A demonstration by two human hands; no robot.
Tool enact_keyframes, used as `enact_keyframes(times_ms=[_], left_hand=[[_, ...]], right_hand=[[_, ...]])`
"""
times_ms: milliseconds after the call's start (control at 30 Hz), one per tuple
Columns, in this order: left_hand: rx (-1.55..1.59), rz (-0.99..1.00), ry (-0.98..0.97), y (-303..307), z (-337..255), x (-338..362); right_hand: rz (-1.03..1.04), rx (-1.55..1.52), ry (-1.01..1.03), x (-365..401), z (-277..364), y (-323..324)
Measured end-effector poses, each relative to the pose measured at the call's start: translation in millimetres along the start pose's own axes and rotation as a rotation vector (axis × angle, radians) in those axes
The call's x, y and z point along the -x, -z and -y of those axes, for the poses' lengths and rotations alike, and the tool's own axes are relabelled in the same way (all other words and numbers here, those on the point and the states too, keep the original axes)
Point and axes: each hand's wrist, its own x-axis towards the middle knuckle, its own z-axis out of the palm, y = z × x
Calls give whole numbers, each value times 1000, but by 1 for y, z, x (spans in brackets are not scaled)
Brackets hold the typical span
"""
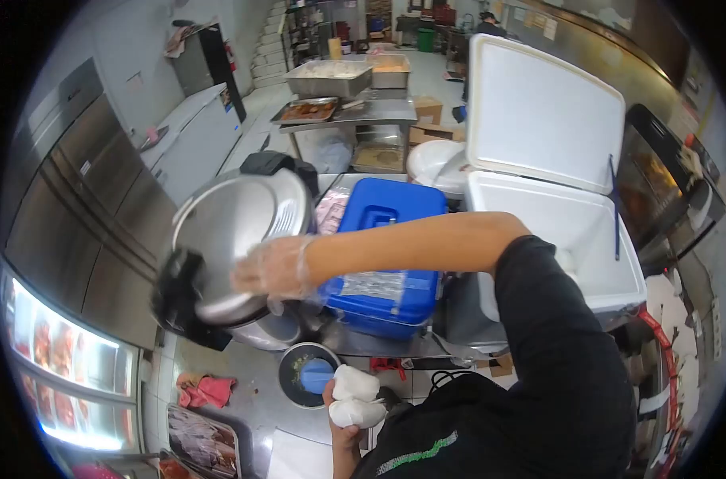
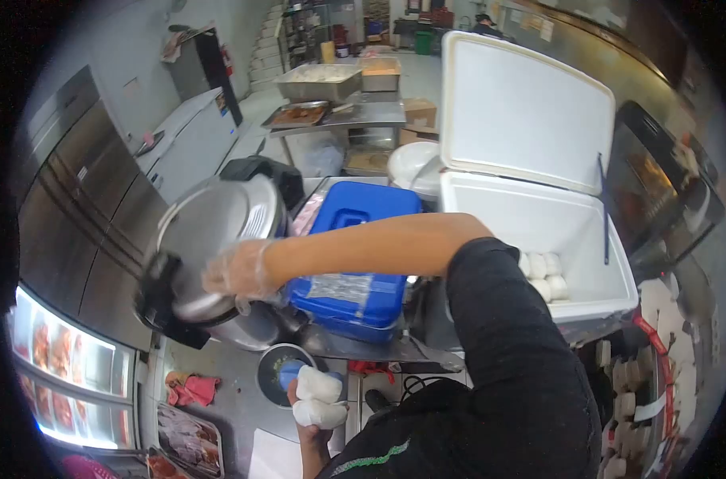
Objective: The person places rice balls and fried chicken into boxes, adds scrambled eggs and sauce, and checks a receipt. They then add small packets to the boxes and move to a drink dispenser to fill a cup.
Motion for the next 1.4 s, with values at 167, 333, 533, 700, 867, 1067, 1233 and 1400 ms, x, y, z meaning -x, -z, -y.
enact_keyframes(times_ms=[167, 333, 533, 700, 867, 1067, 1233, 1400], left_hand=[[-67, 81, 93, -33, 27, 27], [-146, 399, 291, -82, 91, 33], [61, 654, 566, -241, 240, 91], [172, 704, 979, -328, 370, 169], [151, 848, 1288, -397, 432, 206], [-98, 679, 1460, -438, 533, 202], [-119, 643, 1519, -492, 622, 200], [-230, 663, 1366, -565, 666, 197]], right_hand=[[536, -415, -331, 50, 63, 98], [172, -574, -455, 218, 178, 183], [-382, -462, -1118, 478, 397, 213], [-852, -644, -1777, 584, 556, 194], [-1594, -870, -2054, 666, 630, 190], [-2309, -764, -1992, 758, 660, 212], [-2460, -567, -1854, 863, 722, 241], [-2398, -402, -1872, 947, 745, 280]])
